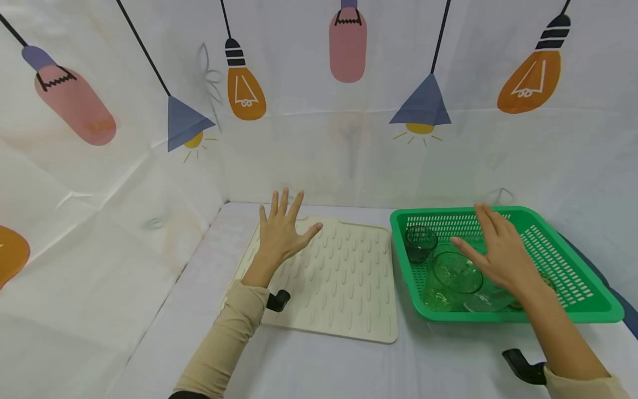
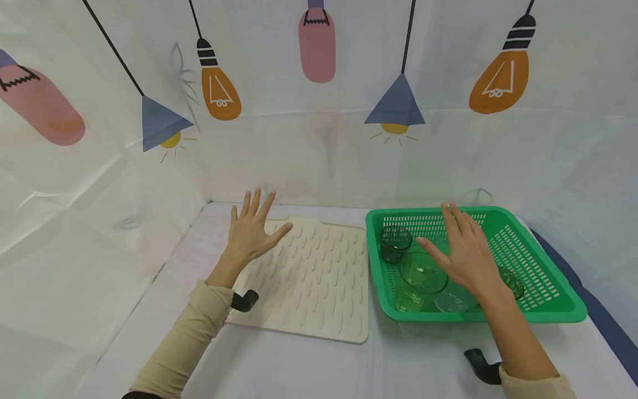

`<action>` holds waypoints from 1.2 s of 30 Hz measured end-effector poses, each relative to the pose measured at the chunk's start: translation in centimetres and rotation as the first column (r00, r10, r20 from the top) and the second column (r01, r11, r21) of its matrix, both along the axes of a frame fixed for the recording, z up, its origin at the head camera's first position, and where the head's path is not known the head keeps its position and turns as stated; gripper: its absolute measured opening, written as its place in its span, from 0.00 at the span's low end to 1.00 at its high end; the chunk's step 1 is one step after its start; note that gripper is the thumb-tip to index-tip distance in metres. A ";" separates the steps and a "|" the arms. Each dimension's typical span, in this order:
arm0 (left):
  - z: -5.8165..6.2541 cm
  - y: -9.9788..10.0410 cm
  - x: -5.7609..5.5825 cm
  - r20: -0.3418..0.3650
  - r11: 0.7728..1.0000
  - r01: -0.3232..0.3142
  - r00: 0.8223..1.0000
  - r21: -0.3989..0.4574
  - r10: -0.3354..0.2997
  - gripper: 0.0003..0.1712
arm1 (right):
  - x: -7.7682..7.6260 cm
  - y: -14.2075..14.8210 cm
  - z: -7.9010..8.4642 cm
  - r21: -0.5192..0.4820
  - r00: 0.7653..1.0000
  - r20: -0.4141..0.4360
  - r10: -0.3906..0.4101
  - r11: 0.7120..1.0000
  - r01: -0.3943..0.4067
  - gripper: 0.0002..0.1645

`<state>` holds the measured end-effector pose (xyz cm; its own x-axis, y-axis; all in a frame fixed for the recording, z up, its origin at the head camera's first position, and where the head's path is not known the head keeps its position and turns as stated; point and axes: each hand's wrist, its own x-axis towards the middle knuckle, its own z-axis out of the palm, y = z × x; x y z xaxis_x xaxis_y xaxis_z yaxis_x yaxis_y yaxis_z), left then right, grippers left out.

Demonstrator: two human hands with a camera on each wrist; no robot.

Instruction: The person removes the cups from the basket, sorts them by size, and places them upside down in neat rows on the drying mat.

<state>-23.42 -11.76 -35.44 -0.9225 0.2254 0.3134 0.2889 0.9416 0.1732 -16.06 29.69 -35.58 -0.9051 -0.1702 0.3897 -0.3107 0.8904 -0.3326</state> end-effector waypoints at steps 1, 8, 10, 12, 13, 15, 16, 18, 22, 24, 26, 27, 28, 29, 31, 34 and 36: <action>0.0 0.0 0.1 0.004 1.000 0.002 1.000 0.004 -0.002 0.49 | 0.1 0.0 0.1 -0.004 1.000 0.007 0.002 1.000 -0.002 0.49; -0.2 -0.2 0.4 0.025 1.000 0.022 0.999 0.005 -0.022 0.48 | 1.1 -0.1 0.3 -0.021 0.998 0.058 0.010 1.000 -0.009 0.46; -0.3 -0.2 0.5 0.036 1.000 0.027 0.999 0.010 -0.027 0.48 | 1.3 -0.2 0.4 -0.023 0.998 0.061 0.014 1.000 -0.012 0.45; -0.3 -0.2 0.7 0.040 0.999 0.033 0.999 0.025 -0.033 0.48 | 1.5 -0.3 0.5 -0.025 0.998 0.066 0.016 1.000 -0.014 0.45; -0.4 -0.2 0.7 0.042 0.999 0.035 0.998 0.033 -0.036 0.48 | 1.6 -0.3 0.6 -0.024 0.998 0.065 0.015 1.000 -0.013 0.45; -0.4 -0.2 0.9 0.051 0.996 0.050 0.997 0.080 -0.054 0.48 | 1.7 -0.4 0.7 -0.026 0.997 0.074 0.012 1.000 -0.010 0.45; -0.4 -0.2 1.0 0.059 0.992 0.057 0.996 0.114 -0.064 0.48 | 1.9 -0.4 0.7 -0.028 0.997 0.079 0.009 1.000 -0.007 0.44; -0.4 -0.2 1.2 0.075 0.979 0.073 0.993 0.192 -0.089 0.47 | 2.1 -0.5 0.7 -0.029 0.996 0.085 0.003 1.000 -0.001 0.44; -0.4 -0.3 1.6 0.076 0.934 0.127 0.984 0.335 -0.161 0.46 | 2.5 -0.6 0.6 -0.038 0.995 0.104 -0.003 0.999 0.007 0.43; -0.5 -0.4 1.7 0.052 0.903 0.172 0.977 0.393 -0.208 0.44 | 2.7 -0.6 0.4 -0.049 0.993 0.114 0.003 0.999 0.003 0.43; -0.5 -0.4 1.7 0.027 0.865 0.220 0.965 0.451 -0.259 0.43 | 2.8 -0.6 0.2 -0.055 0.991 0.129 0.014 0.998 -0.007 0.43; -0.6 -0.4 1.7 0.015 0.841 0.245 0.958 0.483 -0.287 0.42 | 2.8 -0.6 0.1 -0.054 0.990 0.137 0.020 0.998 -0.013 0.43; -0.6 -0.4 1.7 0.000 0.816 0.270 0.949 0.512 -0.314 0.41 | 2.8 -0.6 -0.1 -0.056 0.989 0.148 0.031 0.998 -0.023 0.43; -0.7 -0.4 1.7 -0.018 0.792 0.294 0.941 0.536 -0.337 0.40 | 2.8 -0.6 -0.2 -0.056 0.986 0.163 0.042 0.998 -0.033 0.43; -0.8 -0.4 1.7 -0.047 0.752 0.329 0.928 0.571 -0.370 0.38 | 2.8 -0.6 -0.4 -0.047 0.980 0.192 0.054 0.998 -0.046 0.44; -0.9 -0.2 1.7 -0.083 0.715 0.360 0.916 0.599 -0.392 0.34 | 2.8 -0.7 -0.6 -0.034 0.969 0.240 0.059 0.998 -0.052 0.46; -1.0 -0.1 1.7 -0.096 0.700 0.368 0.913 0.612 -0.396 0.31 | 2.8 -0.8 -0.6 -0.013 0.963 0.263 0.048 0.999 -0.047 0.47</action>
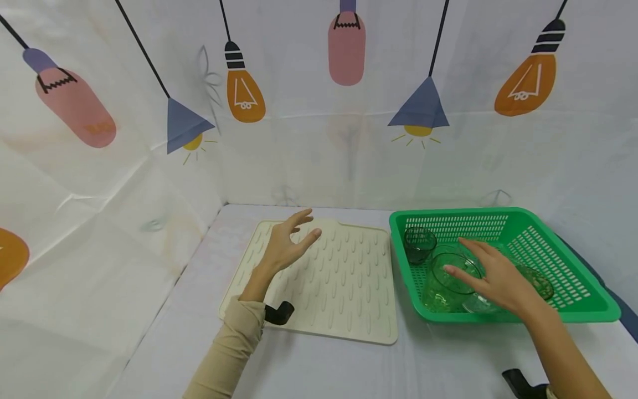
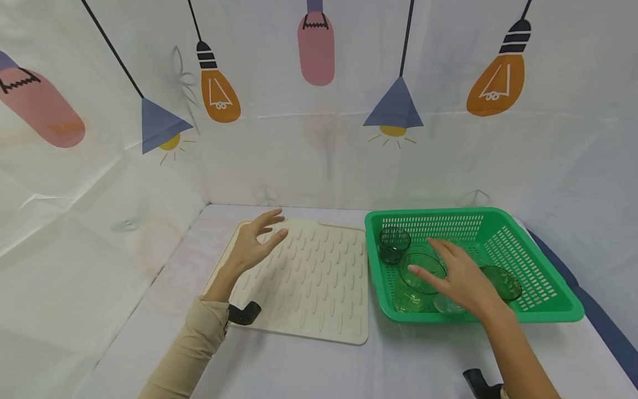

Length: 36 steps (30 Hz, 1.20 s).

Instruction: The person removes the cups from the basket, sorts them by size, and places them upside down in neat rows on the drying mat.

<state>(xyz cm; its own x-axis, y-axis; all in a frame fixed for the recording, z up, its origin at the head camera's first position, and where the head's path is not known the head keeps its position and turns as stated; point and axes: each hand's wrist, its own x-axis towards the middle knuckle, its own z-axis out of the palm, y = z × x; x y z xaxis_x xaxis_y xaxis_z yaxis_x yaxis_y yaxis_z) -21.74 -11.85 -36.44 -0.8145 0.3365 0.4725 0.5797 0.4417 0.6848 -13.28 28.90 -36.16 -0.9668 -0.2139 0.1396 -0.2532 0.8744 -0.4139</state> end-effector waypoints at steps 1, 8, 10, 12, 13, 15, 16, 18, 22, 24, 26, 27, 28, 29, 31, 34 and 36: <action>0.0 0.0 0.0 0.001 1.000 0.002 1.000 0.007 -0.002 0.30 | 0.0 0.0 0.0 0.012 1.000 0.015 -0.003 1.000 0.003 0.48; -0.3 0.4 0.3 0.018 0.997 0.030 0.999 0.068 -0.032 0.25 | 0.0 -0.4 -0.1 0.069 0.999 0.051 0.009 0.998 -0.012 0.54; -0.3 0.5 0.4 0.020 0.996 0.040 0.999 0.081 -0.042 0.25 | 0.0 -0.5 -0.2 0.072 0.999 0.038 0.026 0.997 -0.029 0.54; -0.4 0.6 0.5 0.025 0.995 0.050 0.998 0.086 -0.052 0.25 | 0.0 -0.6 -0.2 0.081 0.999 0.020 0.045 0.996 -0.047 0.54; -0.4 0.7 0.6 0.029 0.995 0.054 0.998 0.088 -0.056 0.25 | 0.0 -0.6 -0.3 0.082 0.998 0.013 0.053 0.995 -0.054 0.54; -0.3 0.9 0.7 0.034 0.994 0.059 0.997 0.087 -0.063 0.25 | 0.1 -0.8 -0.3 0.086 0.998 0.002 0.063 0.994 -0.063 0.54; -0.2 1.0 0.8 0.036 0.994 0.062 0.997 0.086 -0.065 0.25 | 0.2 -0.9 -0.3 0.092 0.998 0.002 0.067 0.994 -0.067 0.55; -0.1 1.2 1.0 0.040 0.994 0.067 0.997 0.083 -0.071 0.25 | 0.2 -1.1 -0.3 0.102 0.998 0.009 0.064 0.993 -0.065 0.57; 0.1 1.6 1.2 0.040 0.993 0.081 0.996 0.086 -0.085 0.25 | 0.3 -1.4 -0.3 0.132 0.997 0.012 0.070 0.989 -0.071 0.62; 0.0 1.6 1.2 0.036 0.992 0.088 0.995 0.087 -0.091 0.25 | 0.4 -1.5 -0.4 0.132 0.997 0.008 0.074 0.989 -0.074 0.63; -0.3 1.6 1.1 0.030 0.992 0.092 0.995 0.090 -0.095 0.25 | 0.5 -1.6 -0.6 0.119 0.996 -0.010 0.083 0.989 -0.082 0.63; -0.4 1.6 1.1 0.028 0.991 0.096 0.995 0.094 -0.099 0.25 | 0.5 -1.6 -0.6 0.109 0.996 -0.019 0.089 0.990 -0.087 0.62; -0.5 1.6 1.1 0.026 0.991 0.098 0.995 0.094 -0.101 0.25 | 0.5 -1.7 -0.7 0.100 0.995 -0.028 0.096 0.991 -0.093 0.62; -0.5 1.5 1.0 0.026 0.990 0.103 0.994 0.098 -0.106 0.25 | 0.5 -1.7 -0.7 0.090 0.994 -0.038 0.102 0.991 -0.098 0.61; -0.7 1.5 1.0 0.021 0.988 0.113 0.993 0.105 -0.116 0.25 | 0.5 -1.8 -0.7 0.072 0.992 -0.058 0.111 0.992 -0.107 0.61; -0.8 1.6 1.1 0.006 0.986 0.129 0.991 0.105 -0.130 0.24 | 0.4 -1.8 -0.6 0.019 0.991 -0.080 0.107 0.994 -0.106 0.60; -0.9 1.7 1.1 -0.006 0.986 0.134 0.991 0.104 -0.134 0.25 | 0.4 -1.6 -0.4 -0.024 0.991 -0.095 0.099 0.995 -0.102 0.59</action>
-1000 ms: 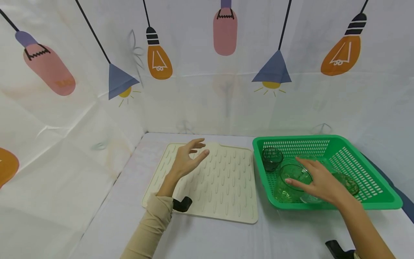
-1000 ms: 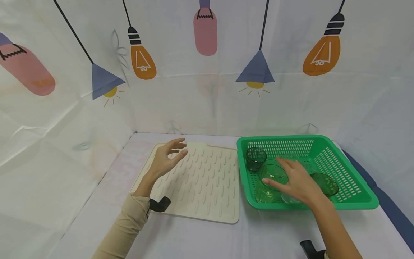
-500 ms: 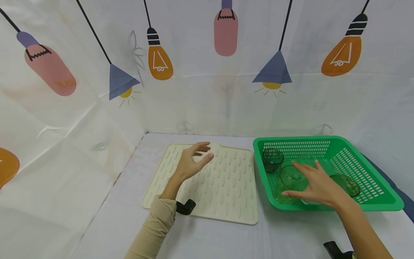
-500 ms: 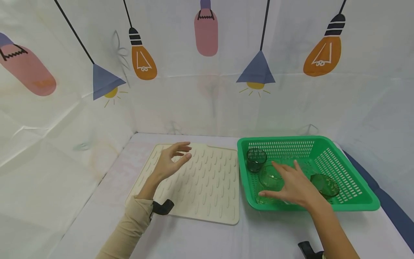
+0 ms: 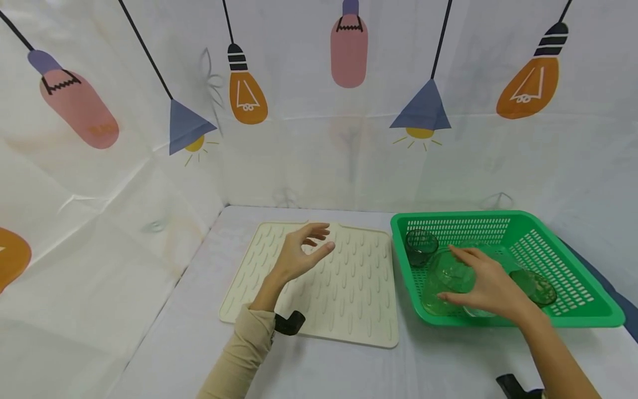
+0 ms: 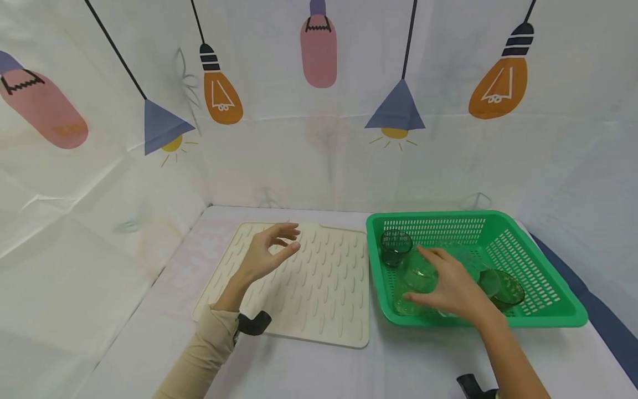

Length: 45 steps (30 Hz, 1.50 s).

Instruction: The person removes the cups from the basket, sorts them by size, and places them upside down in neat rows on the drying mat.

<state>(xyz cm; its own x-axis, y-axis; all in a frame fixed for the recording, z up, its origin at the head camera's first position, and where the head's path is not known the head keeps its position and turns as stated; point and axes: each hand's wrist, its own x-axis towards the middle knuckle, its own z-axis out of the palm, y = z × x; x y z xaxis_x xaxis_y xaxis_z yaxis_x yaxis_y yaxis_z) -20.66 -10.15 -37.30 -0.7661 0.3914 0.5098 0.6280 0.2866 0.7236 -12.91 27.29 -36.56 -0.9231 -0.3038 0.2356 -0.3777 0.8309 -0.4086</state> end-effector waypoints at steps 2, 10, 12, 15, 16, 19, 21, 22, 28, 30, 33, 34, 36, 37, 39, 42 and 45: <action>0.0 0.2 0.1 -0.014 1.000 -0.001 1.000 -0.002 0.001 0.26 | 0.1 0.2 0.4 -0.042 1.000 -0.017 -0.005 0.999 0.004 0.59; 0.2 1.0 0.3 0.015 1.000 0.016 1.000 0.009 -0.016 0.25 | 0.2 0.3 2.1 -0.120 0.998 -0.049 -0.035 0.992 0.029 0.59; 0.3 1.1 0.4 0.020 1.000 0.024 0.999 0.013 -0.024 0.25 | 0.3 0.1 2.4 -0.152 0.997 -0.053 -0.047 0.988 0.039 0.58; 0.4 1.5 0.5 0.028 0.999 0.042 0.999 0.028 -0.043 0.25 | 0.4 0.0 2.8 -0.216 0.996 -0.063 -0.065 0.975 0.050 0.57; 0.5 1.6 0.5 0.030 0.998 0.050 0.998 0.034 -0.051 0.26 | 0.5 0.0 2.9 -0.241 0.996 -0.059 -0.071 0.969 0.054 0.57; 0.6 1.9 0.6 0.030 0.998 0.054 0.998 0.029 -0.055 0.26 | 0.4 0.1 3.1 -0.330 0.994 -0.063 -0.089 0.942 0.063 0.55; 0.7 2.1 0.6 0.033 0.998 0.056 0.998 0.025 -0.057 0.27 | 0.3 0.1 3.2 -0.407 0.992 -0.090 -0.087 0.912 0.043 0.53; 1.2 2.2 0.9 0.036 0.998 0.057 0.998 0.025 -0.058 0.26 | 0.3 0.0 3.3 -0.446 0.991 -0.107 -0.082 0.895 0.025 0.53; 4.3 2.9 3.0 0.067 0.996 0.075 0.995 0.047 -0.078 0.23 | -0.2 -0.7 4.0 -0.630 0.982 -0.188 -0.005 0.768 -0.117 0.47; 4.0 3.1 2.8 0.065 0.995 0.082 0.994 0.050 -0.086 0.24 | -0.5 -1.0 4.2 -0.687 0.980 -0.195 0.045 0.706 -0.170 0.45; 2.8 3.1 1.9 0.054 0.994 0.095 0.994 0.058 -0.098 0.25 | -0.8 -1.3 4.3 -0.746 0.972 -0.206 0.112 0.625 -0.231 0.44; 2.4 3.1 1.7 0.050 0.993 0.098 0.994 0.059 -0.101 0.25 | -0.9 -1.4 4.3 -0.755 0.970 -0.209 0.126 0.609 -0.242 0.44; 1.5 3.2 1.1 0.040 0.993 0.103 0.994 0.065 -0.106 0.26 | -1.0 -1.7 4.3 -0.769 0.967 -0.211 0.146 0.586 -0.256 0.44; 1.4 3.1 1.0 0.036 0.992 0.104 0.994 0.065 -0.106 0.26 | -1.1 -1.8 4.3 -0.770 0.967 -0.206 0.147 0.586 -0.253 0.44; 1.2 3.1 0.8 0.029 0.992 0.108 0.994 0.066 -0.110 0.26 | -1.2 -2.0 4.3 -0.763 0.969 -0.203 0.142 0.597 -0.247 0.45; 1.3 3.1 0.8 0.027 0.991 0.115 0.993 0.063 -0.116 0.25 | -1.2 -2.4 4.3 -0.752 0.972 -0.190 0.136 0.617 -0.234 0.45; 1.4 3.3 0.8 0.030 0.991 0.122 0.992 0.056 -0.124 0.25 | -1.3 -2.7 4.5 -0.728 0.976 -0.174 0.127 0.651 -0.215 0.46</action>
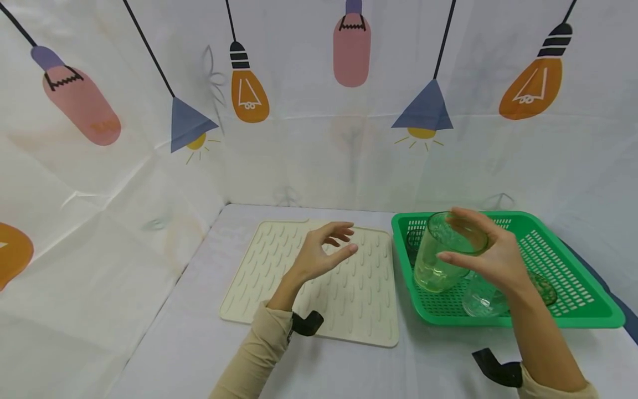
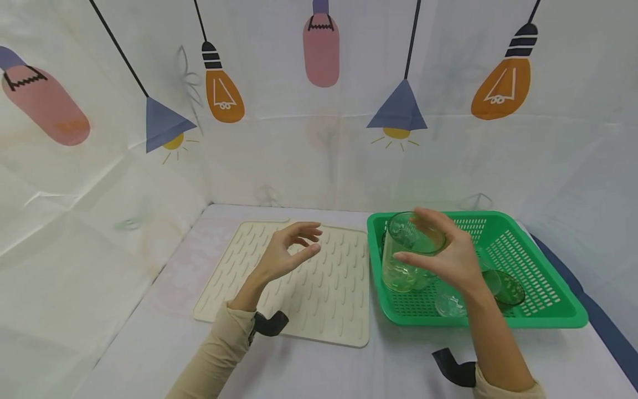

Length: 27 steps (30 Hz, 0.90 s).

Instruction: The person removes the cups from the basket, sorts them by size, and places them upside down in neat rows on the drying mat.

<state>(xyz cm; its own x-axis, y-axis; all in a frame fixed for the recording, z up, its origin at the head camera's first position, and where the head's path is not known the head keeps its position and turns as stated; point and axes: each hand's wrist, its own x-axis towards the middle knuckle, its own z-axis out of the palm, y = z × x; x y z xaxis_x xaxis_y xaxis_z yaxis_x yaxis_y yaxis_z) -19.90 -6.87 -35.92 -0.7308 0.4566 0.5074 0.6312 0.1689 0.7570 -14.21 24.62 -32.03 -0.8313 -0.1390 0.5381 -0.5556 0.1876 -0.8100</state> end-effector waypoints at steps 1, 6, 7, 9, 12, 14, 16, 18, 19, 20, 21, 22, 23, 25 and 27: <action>0.1 0.1 0.0 0.001 1.000 0.003 1.000 0.000 -0.003 0.25 | 0.0 -0.1 0.1 0.016 1.000 0.004 -0.006 1.000 0.006 0.46; 0.2 0.6 0.0 0.009 1.000 0.025 1.000 0.012 -0.025 0.27 | -0.1 -0.7 0.6 0.096 1.000 0.012 -0.026 0.995 0.025 0.46; 0.3 0.7 0.1 0.012 1.000 0.027 1.000 0.015 -0.027 0.27 | -0.1 -0.9 0.6 0.111 0.999 0.012 -0.030 0.993 0.028 0.46; 0.4 0.9 0.2 0.018 0.999 0.031 0.999 0.018 -0.031 0.27 | -0.2 -1.2 0.7 0.129 1.000 0.010 -0.028 0.991 0.027 0.47; 0.7 1.2 0.4 0.023 1.000 0.025 0.999 0.010 -0.026 0.26 | -0.4 -1.7 0.8 0.152 0.999 0.006 -0.033 0.988 0.031 0.47; 0.9 1.4 0.5 0.022 1.000 0.025 0.999 0.005 -0.025 0.26 | -0.5 -2.0 0.8 0.150 1.000 0.002 -0.026 0.988 0.026 0.47; 0.9 1.5 0.6 0.016 0.999 0.032 0.999 0.005 -0.032 0.25 | -0.6 -2.4 0.7 0.127 1.000 -0.006 -0.003 0.992 0.004 0.47; 0.9 1.7 0.7 0.009 0.999 0.048 0.999 0.012 -0.048 0.25 | -0.8 -2.8 0.6 0.108 0.999 -0.025 0.030 0.994 -0.027 0.48; 0.9 1.7 0.7 0.006 0.998 0.058 0.998 0.014 -0.058 0.25 | -0.9 -3.0 0.6 0.098 0.998 -0.038 0.051 0.994 -0.048 0.48; 0.9 1.8 0.7 0.004 0.998 0.067 0.998 0.016 -0.068 0.26 | -1.0 -3.2 0.6 0.090 0.996 -0.050 0.073 0.994 -0.068 0.48; 0.9 1.9 0.7 0.004 0.997 0.075 0.997 0.016 -0.075 0.27 | -1.1 -3.4 0.6 0.083 0.994 -0.062 0.091 0.993 -0.086 0.49; 0.9 2.0 0.7 0.003 0.997 0.081 0.997 0.015 -0.081 0.28 | -1.2 -3.7 0.5 0.077 0.991 -0.074 0.109 0.992 -0.103 0.49; 1.0 2.1 0.8 0.003 0.996 0.085 0.996 0.012 -0.085 0.29 | -1.3 -3.9 0.5 0.077 0.989 -0.082 0.120 0.991 -0.114 0.49; 1.1 2.3 0.8 0.005 0.996 0.093 0.996 0.005 -0.093 0.32 | -1.4 -4.3 0.4 0.061 0.986 -0.090 0.143 0.989 -0.138 0.50; 1.2 2.6 0.9 0.004 0.995 0.100 0.995 -0.004 -0.100 0.35 | -1.5 -4.7 0.3 0.044 0.983 -0.093 0.157 0.987 -0.154 0.50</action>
<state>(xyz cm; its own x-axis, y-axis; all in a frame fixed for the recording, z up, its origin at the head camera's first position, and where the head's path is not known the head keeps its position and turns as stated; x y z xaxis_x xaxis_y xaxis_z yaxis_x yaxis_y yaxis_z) -18.96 -4.30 -34.67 -0.6836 0.5294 0.5025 0.6418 0.1083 0.7592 -15.71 19.89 -31.71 -0.7430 -0.2835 0.6063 -0.6550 0.1215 -0.7458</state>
